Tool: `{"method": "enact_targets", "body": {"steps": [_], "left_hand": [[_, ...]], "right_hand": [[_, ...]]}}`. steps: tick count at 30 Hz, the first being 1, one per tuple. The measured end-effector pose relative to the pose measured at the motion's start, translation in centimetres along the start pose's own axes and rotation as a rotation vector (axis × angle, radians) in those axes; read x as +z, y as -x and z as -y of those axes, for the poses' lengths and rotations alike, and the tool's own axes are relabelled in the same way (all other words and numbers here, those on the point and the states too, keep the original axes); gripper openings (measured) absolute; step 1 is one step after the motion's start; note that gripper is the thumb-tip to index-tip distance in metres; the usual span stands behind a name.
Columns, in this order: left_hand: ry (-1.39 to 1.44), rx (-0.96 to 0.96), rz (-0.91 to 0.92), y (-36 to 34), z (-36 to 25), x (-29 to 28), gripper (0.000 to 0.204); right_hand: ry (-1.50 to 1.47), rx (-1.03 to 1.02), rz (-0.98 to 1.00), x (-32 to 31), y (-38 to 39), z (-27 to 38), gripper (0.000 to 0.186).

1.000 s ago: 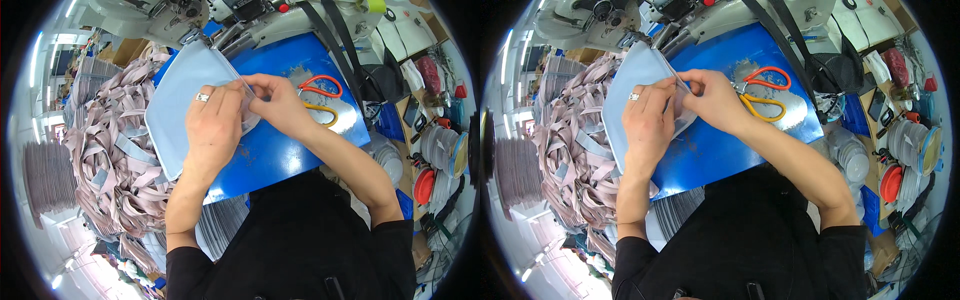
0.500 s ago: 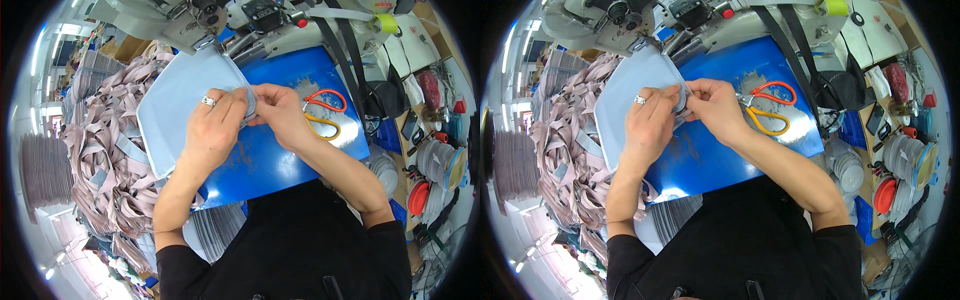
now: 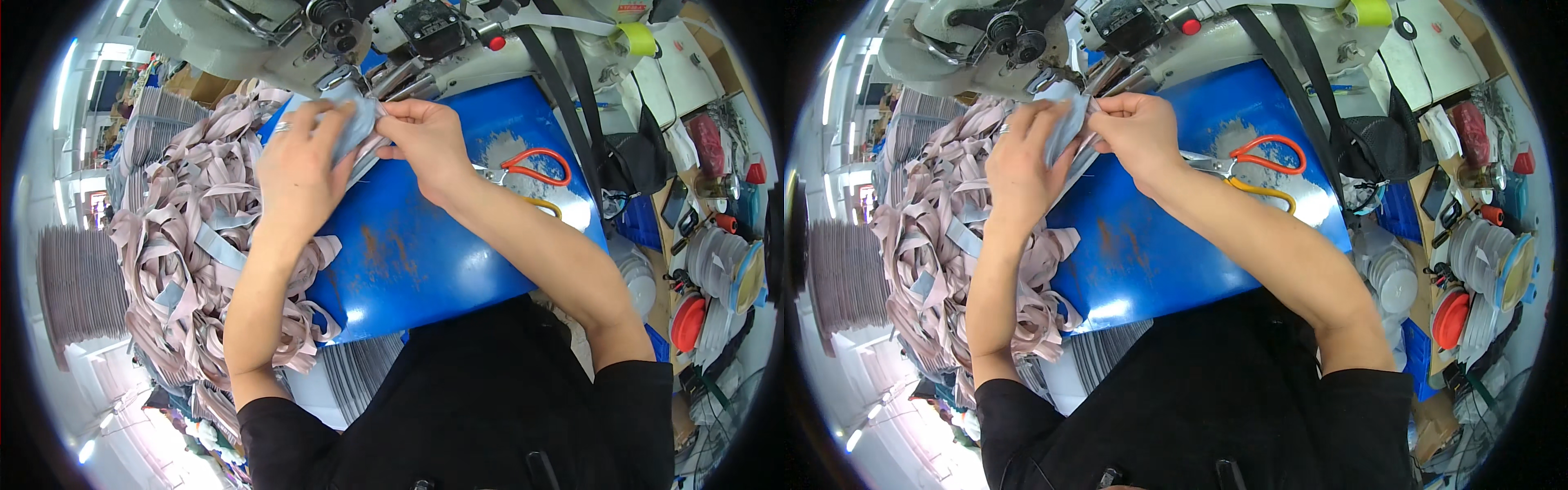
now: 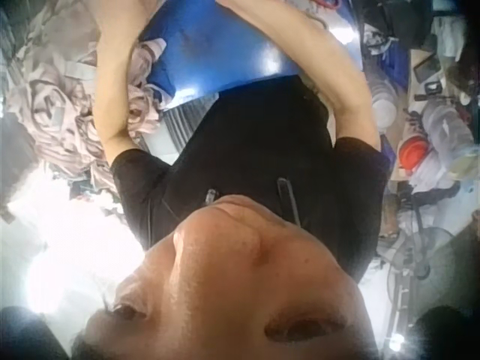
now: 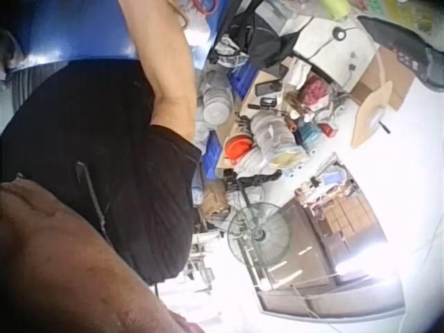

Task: The person repeatedly sews elastic straps onto light blue face masks using a sewing machine. They pick up a mask, align the strap, sew it in place, and then cut the thread with scissors. This process is repeated for multiple masks throughout the video.

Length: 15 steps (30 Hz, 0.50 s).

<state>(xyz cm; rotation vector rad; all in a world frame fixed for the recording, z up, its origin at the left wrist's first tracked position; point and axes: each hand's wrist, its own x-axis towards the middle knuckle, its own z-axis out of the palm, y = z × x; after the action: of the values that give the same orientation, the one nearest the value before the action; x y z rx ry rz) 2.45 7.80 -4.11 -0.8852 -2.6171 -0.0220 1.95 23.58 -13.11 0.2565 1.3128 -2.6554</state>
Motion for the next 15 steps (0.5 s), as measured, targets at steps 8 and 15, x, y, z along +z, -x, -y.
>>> {"method": "enact_targets", "body": {"steps": [8,15], "left_hand": [[0.002,0.0,0.246,1.7,0.7,-1.2,0.069],[-0.027,0.176,0.335,-0.3,0.3,-4.7,0.051]], "right_hand": [[0.166,-0.11,-0.077,0.9,-0.3,-0.9,0.032],[0.289,0.018,0.094,-1.1,1.5,1.7,0.039]]}}
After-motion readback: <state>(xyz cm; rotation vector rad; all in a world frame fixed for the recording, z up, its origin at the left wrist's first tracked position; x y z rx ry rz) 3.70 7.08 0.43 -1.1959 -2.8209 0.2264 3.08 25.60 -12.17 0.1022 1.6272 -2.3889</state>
